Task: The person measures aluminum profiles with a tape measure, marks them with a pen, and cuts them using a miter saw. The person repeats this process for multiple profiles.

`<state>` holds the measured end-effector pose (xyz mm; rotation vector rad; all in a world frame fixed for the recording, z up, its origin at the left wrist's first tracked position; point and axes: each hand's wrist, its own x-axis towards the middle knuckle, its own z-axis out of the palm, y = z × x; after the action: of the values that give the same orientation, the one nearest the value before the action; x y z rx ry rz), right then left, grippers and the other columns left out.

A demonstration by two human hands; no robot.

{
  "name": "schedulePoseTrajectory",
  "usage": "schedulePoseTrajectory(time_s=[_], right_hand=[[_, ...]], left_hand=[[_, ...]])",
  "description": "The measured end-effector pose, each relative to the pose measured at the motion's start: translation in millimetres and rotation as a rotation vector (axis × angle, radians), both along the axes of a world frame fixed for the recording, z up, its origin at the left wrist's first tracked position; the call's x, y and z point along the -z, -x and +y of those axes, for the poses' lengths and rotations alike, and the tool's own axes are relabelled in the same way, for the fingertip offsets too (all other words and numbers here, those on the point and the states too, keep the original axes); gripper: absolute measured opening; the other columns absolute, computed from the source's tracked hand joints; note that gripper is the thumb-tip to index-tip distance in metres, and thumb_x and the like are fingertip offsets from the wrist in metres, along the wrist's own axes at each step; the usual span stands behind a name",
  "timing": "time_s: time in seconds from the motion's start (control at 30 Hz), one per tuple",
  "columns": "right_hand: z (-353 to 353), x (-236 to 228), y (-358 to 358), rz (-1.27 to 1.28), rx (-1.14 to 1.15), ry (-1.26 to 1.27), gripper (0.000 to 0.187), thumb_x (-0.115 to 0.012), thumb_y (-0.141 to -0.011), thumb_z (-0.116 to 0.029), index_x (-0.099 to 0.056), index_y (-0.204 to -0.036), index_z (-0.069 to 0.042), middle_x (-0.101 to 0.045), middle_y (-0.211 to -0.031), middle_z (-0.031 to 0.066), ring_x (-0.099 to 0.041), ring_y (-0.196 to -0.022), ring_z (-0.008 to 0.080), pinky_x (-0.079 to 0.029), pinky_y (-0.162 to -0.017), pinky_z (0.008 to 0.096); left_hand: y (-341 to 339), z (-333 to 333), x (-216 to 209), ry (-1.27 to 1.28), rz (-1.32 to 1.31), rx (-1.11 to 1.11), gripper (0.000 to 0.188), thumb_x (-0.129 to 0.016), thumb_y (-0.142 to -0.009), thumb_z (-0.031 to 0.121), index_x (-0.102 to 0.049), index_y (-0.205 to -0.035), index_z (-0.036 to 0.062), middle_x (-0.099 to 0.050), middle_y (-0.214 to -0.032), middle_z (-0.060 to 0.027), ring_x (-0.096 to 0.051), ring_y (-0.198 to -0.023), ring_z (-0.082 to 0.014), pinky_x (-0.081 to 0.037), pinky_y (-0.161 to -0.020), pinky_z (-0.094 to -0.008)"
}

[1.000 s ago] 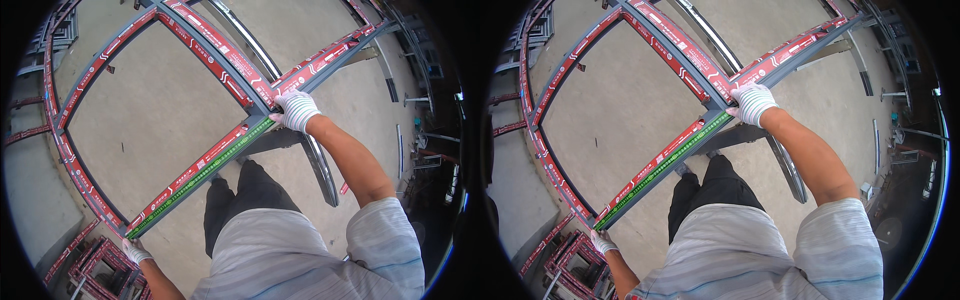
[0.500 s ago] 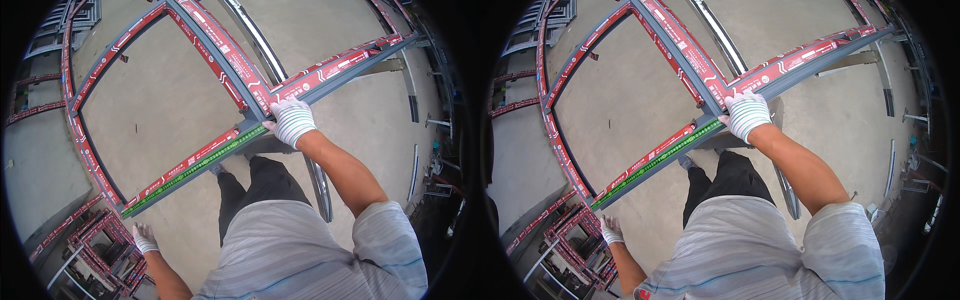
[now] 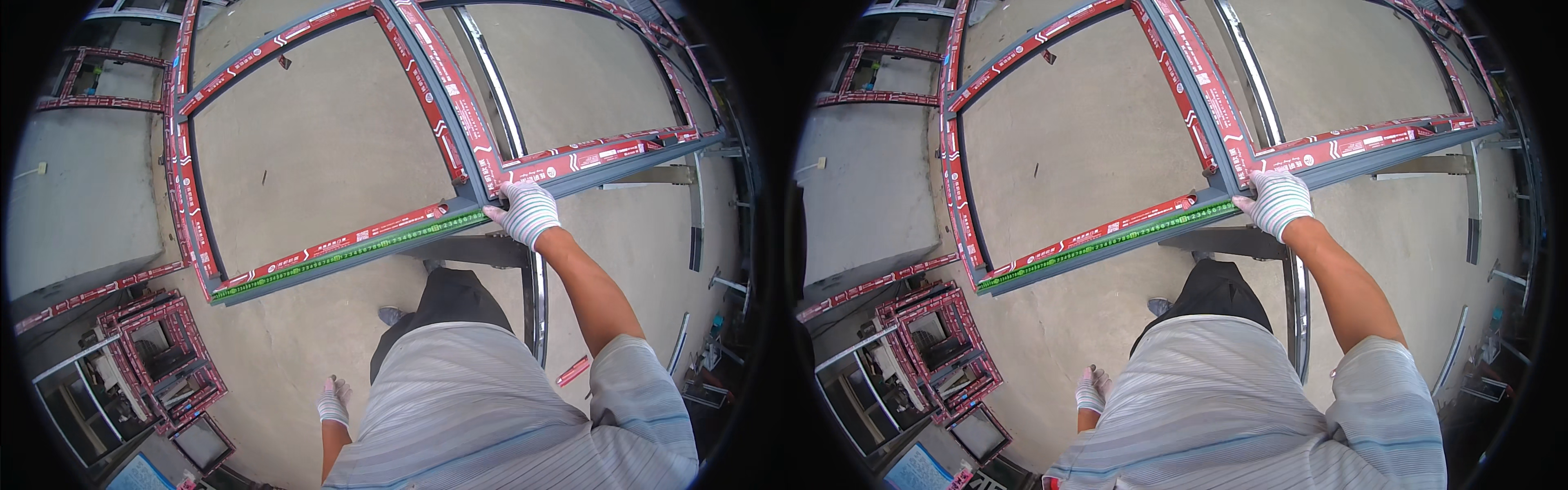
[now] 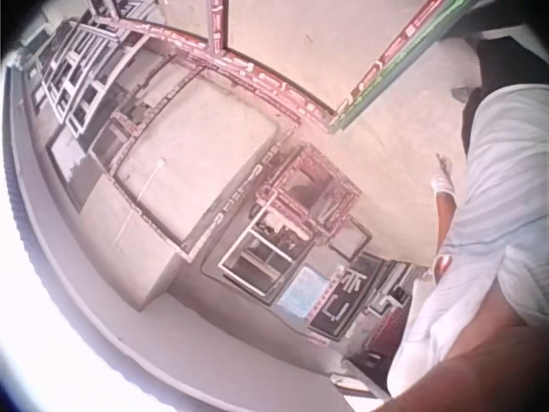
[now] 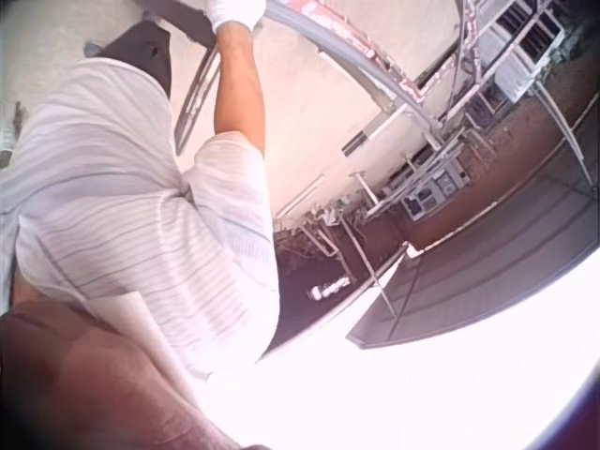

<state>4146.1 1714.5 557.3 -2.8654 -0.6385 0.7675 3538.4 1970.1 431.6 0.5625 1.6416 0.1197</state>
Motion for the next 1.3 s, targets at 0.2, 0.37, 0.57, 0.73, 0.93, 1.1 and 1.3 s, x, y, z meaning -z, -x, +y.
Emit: schedulePoseTrajectory(time_s=[0.2,0.37,0.57,0.73,0.93,1.1,1.3], right_hand=[[-27.9,-12.0,8.5,0.004,0.075,-0.061,0.04,-0.081,-0.086,-0.039,-0.067,-0.088,-0.002,-0.07,-0.08,0.0154,-0.067,-0.074,0.0302,-0.054,-0.074,0.0398],[-14.5,-13.4,29.9,0.006,-0.013,-0.196,0.037,-0.087,-0.084,-0.029,-0.064,-0.083,0.0,-0.063,-0.069,0.0113,-0.054,-0.063,0.0199,-0.051,-0.065,0.0366],[56.6,-21.8,114.0,0.09,-0.121,-0.221,0.037,-0.088,-0.083,-0.03,-0.064,-0.081,-0.001,-0.06,-0.066,0.0082,-0.051,-0.061,0.0173,-0.05,-0.061,0.0352],[135.5,0.4,212.9,0.194,-0.26,-0.106,0.04,-0.086,-0.083,-0.039,-0.069,-0.086,-0.002,-0.068,-0.072,0.0127,-0.062,-0.065,0.0246,-0.053,-0.066,0.0381],[231.8,24.8,328.5,0.318,-0.486,0.022,0.053,-0.08,-0.085,-0.052,-0.072,-0.101,-0.002,-0.074,-0.089,0.0165,-0.073,-0.085,0.0313,-0.057,-0.079,0.0398],[309.9,32.8,398.8,0.335,-0.72,0.085,0.053,-0.076,-0.087,-0.056,-0.074,-0.103,-0.006,-0.075,-0.095,0.0162,-0.073,-0.093,0.0331,-0.057,-0.083,0.041],[396.0,40.7,471.3,0.321,-0.925,0.11,0.052,-0.077,-0.087,-0.055,-0.073,-0.102,-0.005,-0.075,-0.092,0.0161,-0.072,-0.089,0.0323,-0.057,-0.08,0.0416]], left_hand=[[-38.8,27.1,-31.3,-0.242,-0.026,0.068,0.032,-0.064,-0.104,0.026,-0.06,-0.128,0.006,-0.067,-0.09,-0.0061,-0.063,-0.072,-0.0161,-0.057,-0.069,-0.0317],[30.5,23.6,-19.6,-0.254,-0.003,0.047,0.04,-0.062,-0.105,0.03,-0.061,-0.134,0.0027,-0.072,-0.103,-0.0117,-0.073,-0.086,-0.0225,-0.062,-0.081,-0.0365],[157.8,-35.5,38.5,-0.125,0.027,-0.116,0.038,-0.063,-0.104,0.03,-0.061,-0.132,0.0042,-0.072,-0.105,-0.0153,-0.074,-0.089,-0.0284,-0.063,-0.081,-0.0419],[239.8,-77.7,63.5,-0.054,0.034,-0.273,0.042,-0.065,-0.102,0.034,-0.061,-0.131,0.0036,-0.073,-0.106,-0.017,-0.074,-0.086,-0.0296,-0.063,-0.077,-0.0424],[316.4,-81.0,49.3,-0.178,0.004,-0.498,0.043,-0.063,-0.103,0.037,-0.061,-0.132,0.0058,-0.072,-0.108,-0.0158,-0.072,-0.09,-0.0294,-0.062,-0.078,-0.0435],[364.9,-115.8,39.9,-0.274,-0.002,-0.806,0.041,-0.062,-0.104,0.035,-0.061,-0.132,0.0058,-0.07,-0.103,-0.0135,-0.069,-0.086,-0.028,-0.06,-0.078,-0.0447],[361.4,-196.9,42.6,-0.031,0.052,-1.089,0.04,-0.066,-0.1,0.036,-0.062,-0.127,0.0062,-0.07,-0.094,-0.0113,-0.068,-0.073,-0.0257,-0.057,-0.069,-0.0414]])
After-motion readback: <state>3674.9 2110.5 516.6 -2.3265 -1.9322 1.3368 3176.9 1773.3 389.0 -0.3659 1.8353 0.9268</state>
